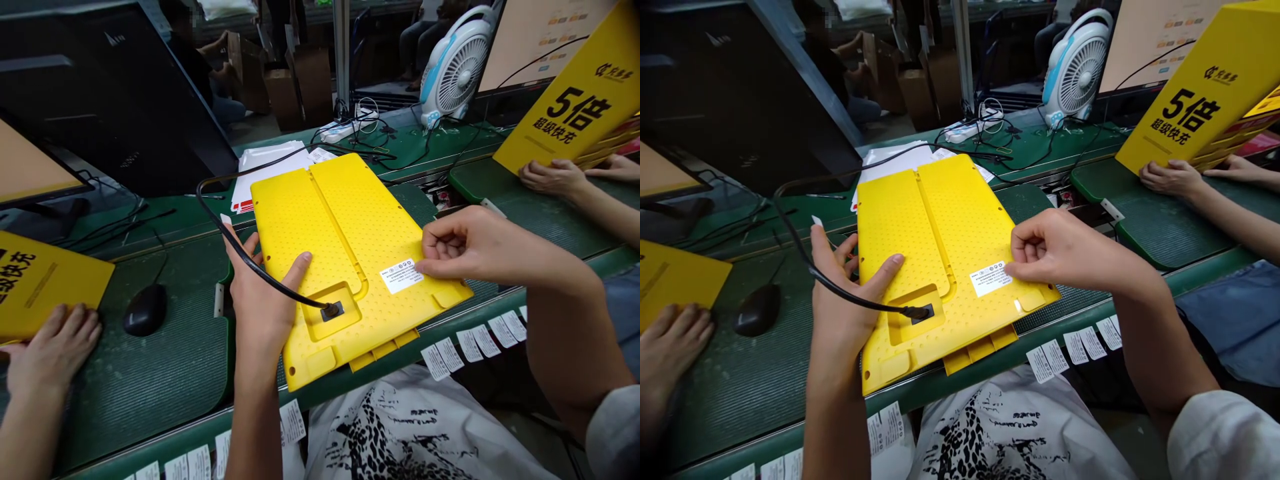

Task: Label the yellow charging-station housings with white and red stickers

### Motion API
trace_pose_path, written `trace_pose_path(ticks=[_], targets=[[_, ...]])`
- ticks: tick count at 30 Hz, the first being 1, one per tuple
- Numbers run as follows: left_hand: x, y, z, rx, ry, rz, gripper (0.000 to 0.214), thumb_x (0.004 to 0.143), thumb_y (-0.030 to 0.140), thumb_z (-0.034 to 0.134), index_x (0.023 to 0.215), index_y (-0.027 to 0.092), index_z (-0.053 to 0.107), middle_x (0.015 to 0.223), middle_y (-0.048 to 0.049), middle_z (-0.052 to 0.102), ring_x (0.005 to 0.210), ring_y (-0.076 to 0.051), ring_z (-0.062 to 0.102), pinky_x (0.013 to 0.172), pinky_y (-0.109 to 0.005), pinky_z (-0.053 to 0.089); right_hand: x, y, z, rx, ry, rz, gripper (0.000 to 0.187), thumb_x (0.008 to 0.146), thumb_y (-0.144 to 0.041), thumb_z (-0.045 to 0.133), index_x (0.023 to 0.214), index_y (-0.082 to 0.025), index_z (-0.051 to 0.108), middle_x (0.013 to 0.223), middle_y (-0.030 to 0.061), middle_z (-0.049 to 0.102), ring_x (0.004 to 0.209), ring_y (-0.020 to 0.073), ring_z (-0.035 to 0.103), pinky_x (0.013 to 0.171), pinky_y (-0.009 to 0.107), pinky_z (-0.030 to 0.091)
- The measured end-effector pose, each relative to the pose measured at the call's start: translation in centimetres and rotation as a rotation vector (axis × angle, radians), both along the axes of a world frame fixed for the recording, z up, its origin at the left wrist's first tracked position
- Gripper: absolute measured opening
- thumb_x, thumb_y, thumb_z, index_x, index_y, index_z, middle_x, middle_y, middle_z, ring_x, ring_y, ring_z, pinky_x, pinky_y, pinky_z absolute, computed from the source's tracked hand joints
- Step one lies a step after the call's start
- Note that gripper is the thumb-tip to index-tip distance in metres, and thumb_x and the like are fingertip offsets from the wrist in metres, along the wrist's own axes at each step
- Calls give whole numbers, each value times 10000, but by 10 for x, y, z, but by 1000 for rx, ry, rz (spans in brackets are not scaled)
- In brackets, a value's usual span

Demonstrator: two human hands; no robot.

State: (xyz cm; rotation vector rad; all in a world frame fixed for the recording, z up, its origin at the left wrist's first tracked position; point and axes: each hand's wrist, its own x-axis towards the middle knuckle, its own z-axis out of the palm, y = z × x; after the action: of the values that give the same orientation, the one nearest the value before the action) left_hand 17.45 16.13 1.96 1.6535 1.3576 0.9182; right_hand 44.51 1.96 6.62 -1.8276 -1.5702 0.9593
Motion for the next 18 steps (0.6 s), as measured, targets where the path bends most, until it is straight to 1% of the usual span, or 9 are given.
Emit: trace_pose_path(ticks=[2, 4, 6, 10, 12, 14, 16, 18], targets=[[-1, 0, -3, 22, -17, -2, 1237, 782, 366, 853, 1696, 317, 20, 1605, -153, 473, 1418, -382, 536, 1157, -597, 495, -2, -5, -1, -29, 51, 32, 285, 861, -362, 769, 689, -184, 628, 582, -18, 499, 525, 114, 437, 453, 267, 278], [-2, 0, -6, 38, -36, -2, 1222, 821, 362, 814, 1687, 345, -48, 1592, -140, 489, 1405, -365, 553, 1143, -583, 509, -2, -9, -3, -41, 67, 24, 310, 867, -391, 782, 695, -184, 629, 590, -14, 508, 532, 116, 436, 458, 265, 287], [-3, 0, -9, 39, -42, 6, 1217, 834, 358, 800, 1682, 364, -73, 1589, -129, 495, 1408, -361, 548, 1149, -586, 501, -1, -8, -4, -22, 55, 9, 305, 864, -389, 786, 698, -183, 633, 592, -13, 522, 531, 115, 435, 456, 262, 293], [-4, 2, -12, 38, -50, -3, 1232, 831, 366, 797, 1679, 358, -97, 1605, -125, 479, 1375, -349, 570, 1120, -584, 528, 4, 7, -6, 66, -3, 4, 254, 845, -340, 780, 700, -182, 643, 610, -16, 549, 548, 114, 455, 461, 251, 304], [-4, 3, -13, 36, -68, -19, 1237, 834, 373, 791, 1677, 346, -113, 1620, -127, 461, 1361, -338, 581, 1095, -566, 551, 1, 18, -6, 91, 2, 43, 259, 838, -352, 793, 706, -180, 652, 631, -15, 562, 575, 119, 484, 474, 245, 315], [-3, 4, -13, 28, -91, -15, 1216, 841, 376, 785, 1683, 327, -90, 1618, -133, 464, 1354, -327, 590, 1094, -541, 555, -6, 27, -5, 116, -3, 99, 271, 848, -377, 808, 734, -172, 672, 660, -9, 592, 596, 123, 513, 489, 243, 336], [-4, 3, -13, 15, -149, 0, 1156, 876, 381, 754, 1689, 302, -64, 1594, -138, 498, 1339, -302, 611, 1095, -488, 560, -15, 32, -5, 199, -33, 154, 294, 864, -388, 823, 740, -165, 678, 664, -6, 615, 590, 118, 522, 510, 248, 357], [-7, 2, -16, 11, -245, 4, 1071, 941, 395, 688, 1691, 265, -66, 1565, -146, 536, 1346, -263, 615, 1102, -412, 553, -18, 34, -9, 349, -25, 168, 260, 885, -384, 830, 798, -168, 714, 729, 9, 668, 612, 124, 549, 548, 260, 395]])
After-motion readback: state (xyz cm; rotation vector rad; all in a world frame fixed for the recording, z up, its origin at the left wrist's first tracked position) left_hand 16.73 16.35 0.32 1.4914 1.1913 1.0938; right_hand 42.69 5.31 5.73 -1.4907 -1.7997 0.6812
